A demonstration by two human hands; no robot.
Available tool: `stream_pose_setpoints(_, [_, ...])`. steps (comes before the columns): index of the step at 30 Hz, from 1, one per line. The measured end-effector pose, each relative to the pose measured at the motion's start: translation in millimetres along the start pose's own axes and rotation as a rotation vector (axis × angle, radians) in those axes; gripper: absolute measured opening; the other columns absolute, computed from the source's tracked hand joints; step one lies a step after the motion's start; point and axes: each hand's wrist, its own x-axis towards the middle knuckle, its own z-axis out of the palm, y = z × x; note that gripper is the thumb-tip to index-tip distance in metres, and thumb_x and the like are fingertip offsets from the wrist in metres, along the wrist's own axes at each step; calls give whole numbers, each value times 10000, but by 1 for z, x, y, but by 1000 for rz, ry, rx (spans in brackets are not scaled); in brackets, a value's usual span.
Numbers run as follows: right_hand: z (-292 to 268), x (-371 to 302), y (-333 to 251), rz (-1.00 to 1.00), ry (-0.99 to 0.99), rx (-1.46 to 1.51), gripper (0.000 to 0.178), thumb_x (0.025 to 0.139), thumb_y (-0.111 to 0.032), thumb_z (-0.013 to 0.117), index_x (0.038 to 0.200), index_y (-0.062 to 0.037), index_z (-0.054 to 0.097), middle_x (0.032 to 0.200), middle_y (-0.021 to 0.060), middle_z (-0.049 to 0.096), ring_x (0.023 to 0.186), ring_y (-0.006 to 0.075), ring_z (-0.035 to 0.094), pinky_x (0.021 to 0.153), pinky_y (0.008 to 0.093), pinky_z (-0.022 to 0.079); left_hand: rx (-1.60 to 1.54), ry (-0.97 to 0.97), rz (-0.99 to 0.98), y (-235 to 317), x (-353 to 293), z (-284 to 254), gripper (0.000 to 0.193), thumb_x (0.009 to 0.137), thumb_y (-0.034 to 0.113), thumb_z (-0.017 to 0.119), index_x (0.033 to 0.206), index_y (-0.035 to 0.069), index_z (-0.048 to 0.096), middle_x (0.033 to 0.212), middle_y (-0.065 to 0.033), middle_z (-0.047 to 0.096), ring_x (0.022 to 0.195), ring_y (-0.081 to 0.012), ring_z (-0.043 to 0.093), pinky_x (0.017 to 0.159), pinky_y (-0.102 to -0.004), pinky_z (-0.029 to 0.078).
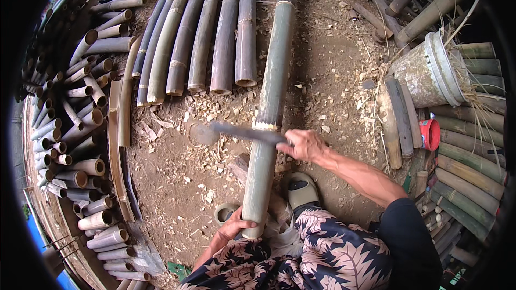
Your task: The person sits on the ground and uses a large knife to shave the outer layer of a bamboo pole. They repeatedly rotate the pole and scrape the surface to remove the outer skin, then place the finished pole aside.
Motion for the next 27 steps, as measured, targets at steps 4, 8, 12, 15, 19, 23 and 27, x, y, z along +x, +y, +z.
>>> stream_pose_setpoints(4, [-1,-10,17,1,105,-72,668,948,-729,352,658,-135,450,527,4,460,404,117,433,313,318,387,447,330,140,5,-8,32,1013,638,301,861,1438,-18,327,1284,-209,564,1160,-322,582,1007,-414,457])
stream_pose_setpoints(8, [-10,6,15,221,-12,19,643,958,-711,355,673,-144,460,511,-10,445,375,102,378,282,325,334,799,527,97,15,-11,57,1018,630,385,858,1396,-44,343,1252,-282,574,1155,-412,594,961,-452,489])
stream_pose_setpoints(12, [-5,-11,-1,-262,64,-62,644,949,-713,384,663,-141,452,539,25,484,393,140,434,318,331,391,576,401,102,13,-5,37,923,633,335,865,1339,-54,414,1154,-210,628,1082,-317,626,945,-408,494])
stream_pose_setpoints(15, [-22,25,10,486,41,105,628,964,-713,323,707,-149,424,512,-11,427,380,86,323,303,284,337,283,252,161,-1,-2,19,849,634,294,867,1298,-50,466,1123,-156,639,1031,-238,622,937,-370,490])
stream_pose_setpoints(19, [-3,-6,-14,-284,-48,-56,654,953,-734,298,651,-162,394,513,-8,422,387,128,427,307,326,382,253,203,137,-5,5,15,805,635,267,870,1284,-30,497,1134,-113,638,1022,-190,603,936,-344,481])
stream_pose_setpoints(23, [-5,11,1,226,15,-23,677,940,-741,331,668,-132,446,539,41,492,420,187,538,335,335,422,112,149,105,-6,7,16,775,654,221,861,1300,-12,502,1149,-93,637,1030,-184,602,941,-343,477])
stream_pose_setpoints(27, [-9,1,-12,-47,-94,-15,688,937,-742,347,681,-118,477,557,46,519,438,207,557,356,354,445,30,65,92,-1,5,10,740,674,183,842,1309,6,507,1152,-75,640,1029,-182,605,939,-333,476])
